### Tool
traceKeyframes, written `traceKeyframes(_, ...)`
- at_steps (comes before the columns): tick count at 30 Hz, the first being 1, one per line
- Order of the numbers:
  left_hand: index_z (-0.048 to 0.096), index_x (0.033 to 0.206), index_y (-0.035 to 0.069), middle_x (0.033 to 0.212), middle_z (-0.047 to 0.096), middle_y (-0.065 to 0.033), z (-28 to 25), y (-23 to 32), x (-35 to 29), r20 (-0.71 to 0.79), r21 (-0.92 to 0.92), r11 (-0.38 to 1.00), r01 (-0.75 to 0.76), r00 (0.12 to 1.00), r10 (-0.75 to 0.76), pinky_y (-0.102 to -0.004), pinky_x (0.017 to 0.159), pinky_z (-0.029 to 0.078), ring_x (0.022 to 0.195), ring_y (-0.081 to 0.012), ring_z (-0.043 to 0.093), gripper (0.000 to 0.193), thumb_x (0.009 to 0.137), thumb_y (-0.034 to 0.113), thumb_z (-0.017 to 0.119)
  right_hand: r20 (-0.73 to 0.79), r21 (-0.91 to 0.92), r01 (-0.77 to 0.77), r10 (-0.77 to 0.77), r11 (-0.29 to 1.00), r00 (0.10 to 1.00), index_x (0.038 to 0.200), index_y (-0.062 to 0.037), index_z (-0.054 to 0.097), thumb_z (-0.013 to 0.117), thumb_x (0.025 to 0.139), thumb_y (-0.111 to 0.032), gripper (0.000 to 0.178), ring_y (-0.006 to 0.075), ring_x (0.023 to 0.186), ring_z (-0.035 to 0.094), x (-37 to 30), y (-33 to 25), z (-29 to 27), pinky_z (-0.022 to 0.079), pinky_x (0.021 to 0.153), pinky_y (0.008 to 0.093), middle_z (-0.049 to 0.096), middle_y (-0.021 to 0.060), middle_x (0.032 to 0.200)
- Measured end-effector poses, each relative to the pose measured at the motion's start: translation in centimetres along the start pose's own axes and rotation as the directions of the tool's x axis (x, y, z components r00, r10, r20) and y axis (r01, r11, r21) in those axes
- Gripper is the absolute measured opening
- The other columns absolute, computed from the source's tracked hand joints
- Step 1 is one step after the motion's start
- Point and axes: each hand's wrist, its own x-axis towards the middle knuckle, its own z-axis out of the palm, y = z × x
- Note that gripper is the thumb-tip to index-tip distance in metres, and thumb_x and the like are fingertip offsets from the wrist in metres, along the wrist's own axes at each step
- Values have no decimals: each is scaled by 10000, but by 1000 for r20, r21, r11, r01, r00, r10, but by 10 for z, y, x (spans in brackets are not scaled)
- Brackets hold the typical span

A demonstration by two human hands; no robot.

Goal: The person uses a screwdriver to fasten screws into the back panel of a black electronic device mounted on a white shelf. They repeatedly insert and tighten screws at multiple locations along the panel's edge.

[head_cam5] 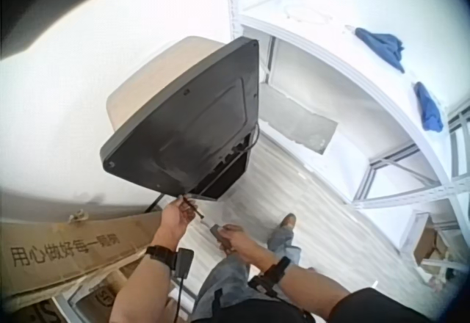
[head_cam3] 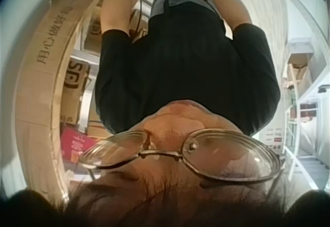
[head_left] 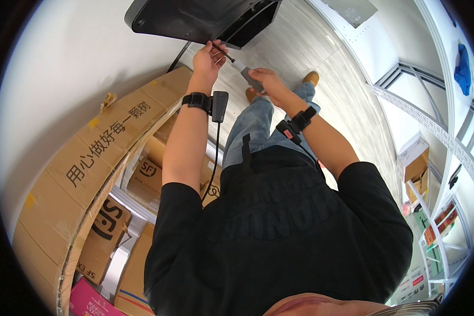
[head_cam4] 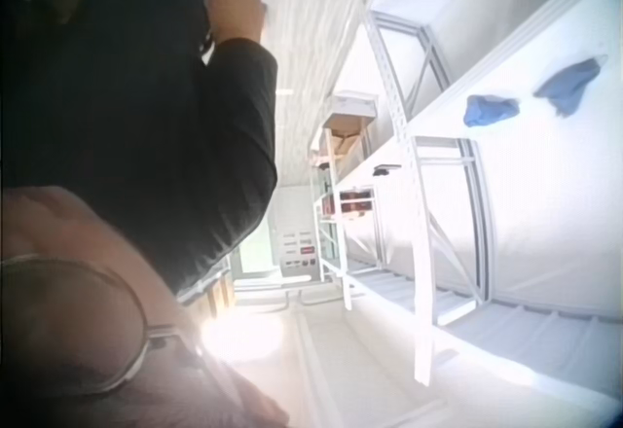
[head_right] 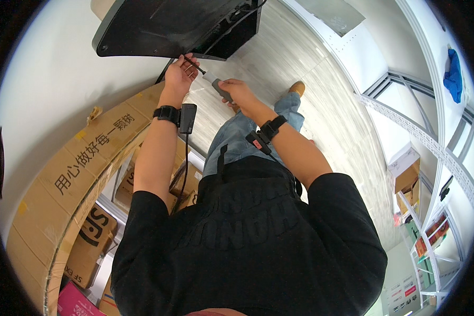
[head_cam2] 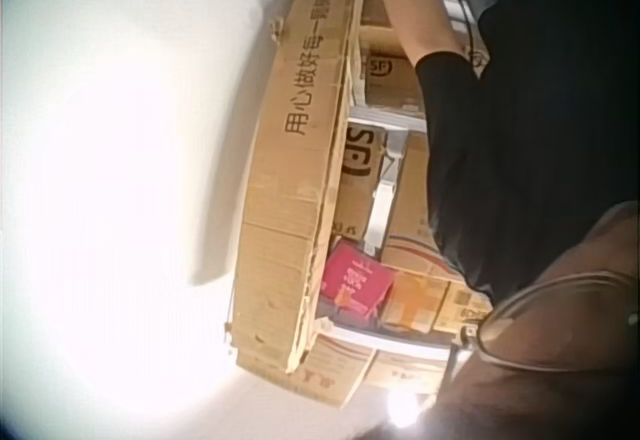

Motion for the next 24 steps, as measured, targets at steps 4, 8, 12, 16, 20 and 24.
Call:
traceKeyframes(4, 589, 964, 100, 853, 623, -39, 6, 0, 0, -64, -28, 1000, 13, 998, -14, -325, 706, 415, 788, -178, 569, 252, 962, 268, 401, 26, 7, 45, -45, 999, 999, 1108, -78, 546, 533, 919, -336, 320, 103, 702, 550, -2, -1, -4, 429, 592, 247, 570, 36, 869)
traceKeyframes(8, 582, 950, 97, 855, 612, -42, 10, -3, 3, -99, -77, 997, -2, 995, -6, -323, 698, 409, 777, -176, 550, 251, 965, 257, 389, 37, -44, 90, -89, 995, 995, 1109, -60, 544, 554, 909, -352, 353, 128, 713, 554, -1, -2, -12, 438, 601, 271, 572, 50, 906)
traceKeyframes(12, 567, 962, 73, 884, 582, -55, 15, -2, 1, -121, -135, 991, -6, 993, -10, -328, 708, 413, 802, -191, 528, 251, 972, 243, 382, 27, -94, 125, -123, 988, 992, 1108, -51, 545, 566, 903, -358, 369, 142, 722, 562, -3, -5, -13, 444, 611, 283, 580, 60, 928)
traceKeyframes(16, 569, 960, 66, 886, 574, -53, 15, -3, 1, -115, -172, 985, -13, 993, -7, -322, 704, 413, 809, -190, 521, 250, 969, 239, 388, -13, -207, 144, -149, 968, 989, 1108, -45, 541, 571, 899, -334, 359, 148, 736, 570, -8, -9, -9, 447, 618, 296, 592, 72, 935)
traceKeyframes(20, 575, 996, 57, 895, 575, -53, 21, -1, -1, -159, -197, 980, -10, 987, -22, -314, 705, 415, 809, -188, 519, 244, 962, 232, 408, -95, -458, 315, -398, 831, 912, 1094, -51, 524, 578, 895, -287, 314, 153, 759, 568, -2, 15, -11, 444, 630, 304, 586, 72, 940)
traceKeyframes(24, 576, 1039, 53, 952, 585, -62, 17, -2, 3, -164, -204, 979, -17, 986, -17, -318, 730, 426, 830, -190, 528, 247, 959, 229, 422, -64, -338, 316, -357, 886, 932, 1129, -51, 491, 552, 913, -199, 269, 111, 807, 524, -22, 26, -27, 438, 668, 258, 548, 43, 949)
